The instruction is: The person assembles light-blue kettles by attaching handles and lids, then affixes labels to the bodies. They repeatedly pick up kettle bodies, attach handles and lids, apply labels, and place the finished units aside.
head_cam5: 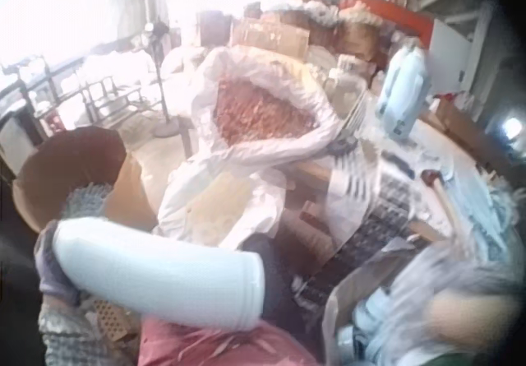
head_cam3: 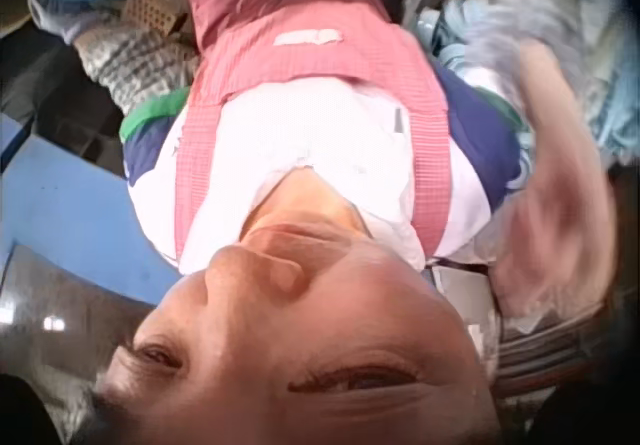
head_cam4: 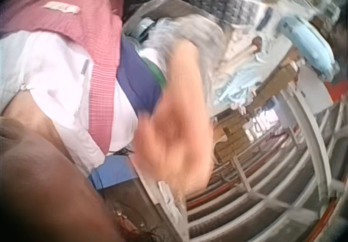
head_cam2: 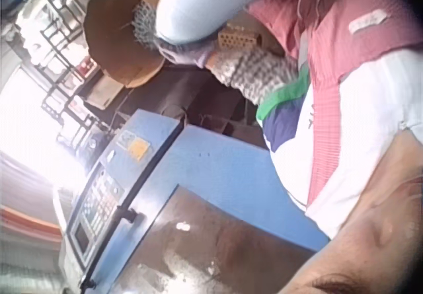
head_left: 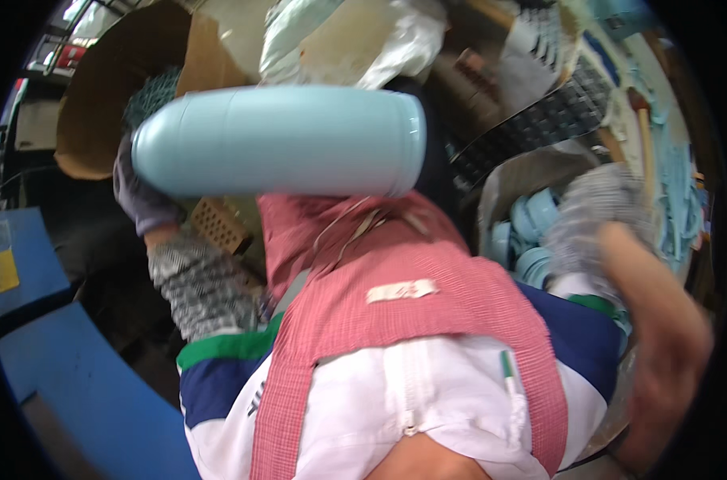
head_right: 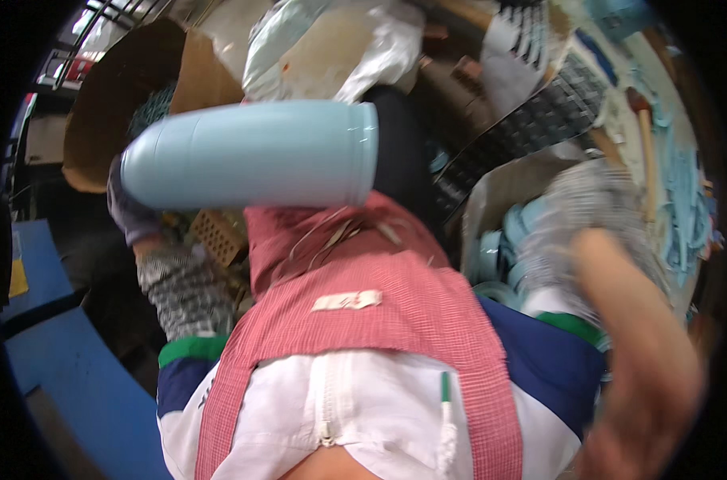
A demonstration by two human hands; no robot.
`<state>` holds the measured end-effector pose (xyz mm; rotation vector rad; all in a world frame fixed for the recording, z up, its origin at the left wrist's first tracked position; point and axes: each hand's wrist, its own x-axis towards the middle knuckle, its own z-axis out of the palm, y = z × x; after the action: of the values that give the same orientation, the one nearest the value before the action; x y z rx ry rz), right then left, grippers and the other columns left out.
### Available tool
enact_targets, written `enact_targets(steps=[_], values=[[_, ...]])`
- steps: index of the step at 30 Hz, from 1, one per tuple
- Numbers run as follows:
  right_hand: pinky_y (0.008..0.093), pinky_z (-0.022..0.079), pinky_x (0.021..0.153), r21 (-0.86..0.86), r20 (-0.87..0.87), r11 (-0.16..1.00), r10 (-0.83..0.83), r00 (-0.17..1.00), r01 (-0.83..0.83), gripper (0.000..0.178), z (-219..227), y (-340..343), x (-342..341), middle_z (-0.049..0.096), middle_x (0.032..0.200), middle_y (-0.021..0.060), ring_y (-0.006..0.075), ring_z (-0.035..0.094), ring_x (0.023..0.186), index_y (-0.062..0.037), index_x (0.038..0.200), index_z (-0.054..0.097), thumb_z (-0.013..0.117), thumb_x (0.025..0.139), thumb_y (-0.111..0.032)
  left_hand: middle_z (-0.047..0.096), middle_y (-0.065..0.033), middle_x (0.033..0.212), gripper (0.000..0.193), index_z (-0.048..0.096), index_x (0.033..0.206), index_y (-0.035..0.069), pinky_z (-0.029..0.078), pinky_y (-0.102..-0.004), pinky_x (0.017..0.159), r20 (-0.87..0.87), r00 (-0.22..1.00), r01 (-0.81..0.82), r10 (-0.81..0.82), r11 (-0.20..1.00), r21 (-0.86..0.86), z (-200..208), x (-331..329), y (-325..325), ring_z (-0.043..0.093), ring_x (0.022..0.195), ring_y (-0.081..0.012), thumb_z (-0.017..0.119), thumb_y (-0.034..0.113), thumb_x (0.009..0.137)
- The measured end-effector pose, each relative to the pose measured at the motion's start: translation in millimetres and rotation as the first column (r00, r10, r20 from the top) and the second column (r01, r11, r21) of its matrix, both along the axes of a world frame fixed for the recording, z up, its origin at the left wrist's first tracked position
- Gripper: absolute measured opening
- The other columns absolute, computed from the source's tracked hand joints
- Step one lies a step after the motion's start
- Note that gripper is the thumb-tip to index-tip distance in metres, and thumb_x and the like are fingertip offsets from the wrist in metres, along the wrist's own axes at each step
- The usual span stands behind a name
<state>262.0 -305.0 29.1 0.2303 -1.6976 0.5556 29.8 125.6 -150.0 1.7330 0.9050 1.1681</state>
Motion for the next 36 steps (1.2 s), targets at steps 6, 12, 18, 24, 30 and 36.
enact_targets(steps=[6, 12, 18, 24, 30, 36], values=[[0.037, 0.044, 0.088, -0.609, 0.36, -0.031, -0.902, 0.24, 0.793, 0.058, -180, 70, 10, 0.053, 0.113, 0.0168, 0.0257, 0.056, 0.1, 0.0018, 0.13, 0.049, 0.04, 0.097, -0.045, 0.061, -0.0099, 0.114, 0.031, 0.058, 0.117, 0.004, 0.051, -0.033, 0.083, 0.083, 0.988, 0.146, -0.127, 0.945, -0.292, -79, -33, -1, 0.06, 0.098, -0.0191, 0.046, 0.025, 0.098], [0.0368, 0.045, 0.079, -0.098, 0.4, -0.265, -0.893, -0.206, 0.959, 0.053, -190, 80, 18, 0.049, 0.097, 0.0141, 0.0294, 0.051, 0.086, -0.006, 0.124, 0.057, 0.061, 0.086, -0.043, 0.056, -0.0062, 0.125, 0.034, 0.053, 0.123, 0.01, 0.036, -0.0409, 0.1, -0.286, 0.814, 0.426, -0.505, 0.855, -0.295, -110, -19, -19, 0.049, 0.118, -0.0212, 0.046, 0.028, 0.094], [0.0313, 0.049, 0.073, -0.986, -0.169, 0.16, -0.903, 0.395, -0.056, 0.032, -248, 106, 43, 0.059, 0.093, 0.0036, 0.0137, 0.056, 0.085, -0.0035, 0.11, 0.056, 0.045, 0.1, -0.032, 0.054, -0.0121, 0.112, 0.019, 0.052, 0.106, 0.011, 0.042, -0.0485, 0.084, 0.086, 0.843, 0.321, -0.531, 0.626, 0.711, 70, 85, -102, 0.053, 0.105, -0.0357, 0.047, 0.024, 0.093], [0.0348, 0.05, 0.072, -0.475, 0.745, -0.24, -0.621, 0.242, 0.847, 0.03, -231, 32, 120, 0.067, 0.084, 0.0076, 0.0208, 0.064, 0.08, -0.0011, 0.094, 0.066, 0.062, 0.088, -0.03, 0.053, -0.0165, 0.102, 0.008, 0.051, 0.092, 0.013, 0.047, -0.0547, 0.071, 0.045, 0.48, 0.46, -0.876, 0.295, 0.837, 178, 126, -142, 0.057, 0.094, -0.0474, 0.049, 0.021, 0.093], [0.0354, 0.05, 0.083, -0.147, 0.502, -0.962, -0.273, -0.821, 0.23, 0.028, -144, -223, 335, 0.066, 0.101, 0.0162, 0.0291, 0.063, 0.095, -0.0007, 0.104, 0.064, 0.057, 0.077, -0.001, 0.061, -0.023, 0.091, 0.024, 0.06, 0.088, 0.008, 0.054, -0.0518, 0.076, -0.255, 0.524, 0.569, -0.813, 0.111, 0.815, 166, 137, -185, 0.061, 0.087, -0.0426, 0.071, 0.006, 0.067], [0.0444, 0.048, 0.086, 0.407, 0.788, -0.889, 0.457, -0.413, -0.209, 0.036, -148, -335, 372, 0.064, 0.112, 0.016, 0.0333, 0.061, 0.104, -0.0061, 0.114, 0.061, 0.061, 0.08, -0.019, 0.06, -0.01, 0.107, 0.031, 0.063, 0.076, 0.013, 0.047, -0.0462, 0.081, -0.685, 0.403, 0.884, -0.607, 0.065, 0.463, 154, 126, -250, 0.055, 0.097, -0.0353, 0.086, 0.02, 0.056]])
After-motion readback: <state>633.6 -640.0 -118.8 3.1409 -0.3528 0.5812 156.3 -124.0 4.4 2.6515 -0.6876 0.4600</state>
